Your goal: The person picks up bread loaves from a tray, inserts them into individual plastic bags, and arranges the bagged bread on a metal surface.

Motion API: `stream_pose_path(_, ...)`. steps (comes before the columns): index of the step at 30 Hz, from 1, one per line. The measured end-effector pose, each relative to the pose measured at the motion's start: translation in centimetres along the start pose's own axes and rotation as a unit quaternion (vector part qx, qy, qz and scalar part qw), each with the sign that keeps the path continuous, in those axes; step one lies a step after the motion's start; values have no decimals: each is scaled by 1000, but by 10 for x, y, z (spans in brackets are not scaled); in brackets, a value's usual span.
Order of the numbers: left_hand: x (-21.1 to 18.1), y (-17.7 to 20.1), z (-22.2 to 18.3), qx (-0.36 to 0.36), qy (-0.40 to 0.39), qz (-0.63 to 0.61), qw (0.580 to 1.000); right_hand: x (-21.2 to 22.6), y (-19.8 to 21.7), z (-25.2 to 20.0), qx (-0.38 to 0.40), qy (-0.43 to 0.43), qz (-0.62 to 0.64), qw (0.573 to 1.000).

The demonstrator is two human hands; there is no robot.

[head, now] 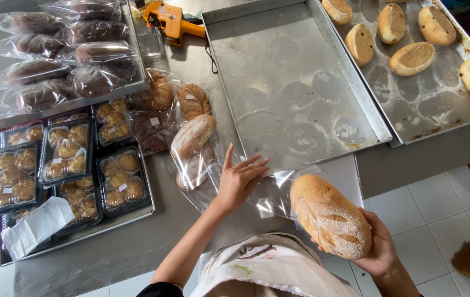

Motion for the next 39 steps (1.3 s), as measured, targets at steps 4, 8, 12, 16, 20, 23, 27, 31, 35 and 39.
stream_pose_path(4,-8,3,2,-1,2,-48,999,-18,1,10,-270,61,-77,958)
stream_pose_path(8,-17,2,4,20,-23,-91,995,-26,3,23,-198,83,-83,973)
stream_pose_path(12,-27,-1,6,43,-36,-56,997,-30,13,44,-125,66,-29,990)
stream_pose_path(16,-37,-7,6,52,-68,17,996,-39,6,57,-13,28,22,999)
stream_pose_path(20,-53,-17,7,49,-87,61,993,-37,-4,70,-1,87,-1,996)
stream_pose_path(23,-61,-19,10,-16,-107,63,992,-42,-12,74,34,126,-20,991)
stream_pose_path(27,-64,-25,9,-225,174,-226,932,-49,-19,76,51,133,6,990)
stream_pose_path(31,-47,-51,6,-80,373,-655,652,-49,-7,87,-9,126,43,991)
stream_pose_path(35,-46,-68,-9,-32,330,-668,666,-56,-8,92,8,145,-28,989)
stream_pose_path(39,-31,-49,-11,15,353,-614,706,-66,-24,90,19,146,-74,986)
Point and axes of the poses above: each hand's wrist, its own z-axis towards the middle knuckle, its own y-axis out of the back of the hand, x = y × z, the point moved 1 cm from there along z, towards the middle knuckle, and after that the axes turned 5 degrees about z, right-handed, at the moved point
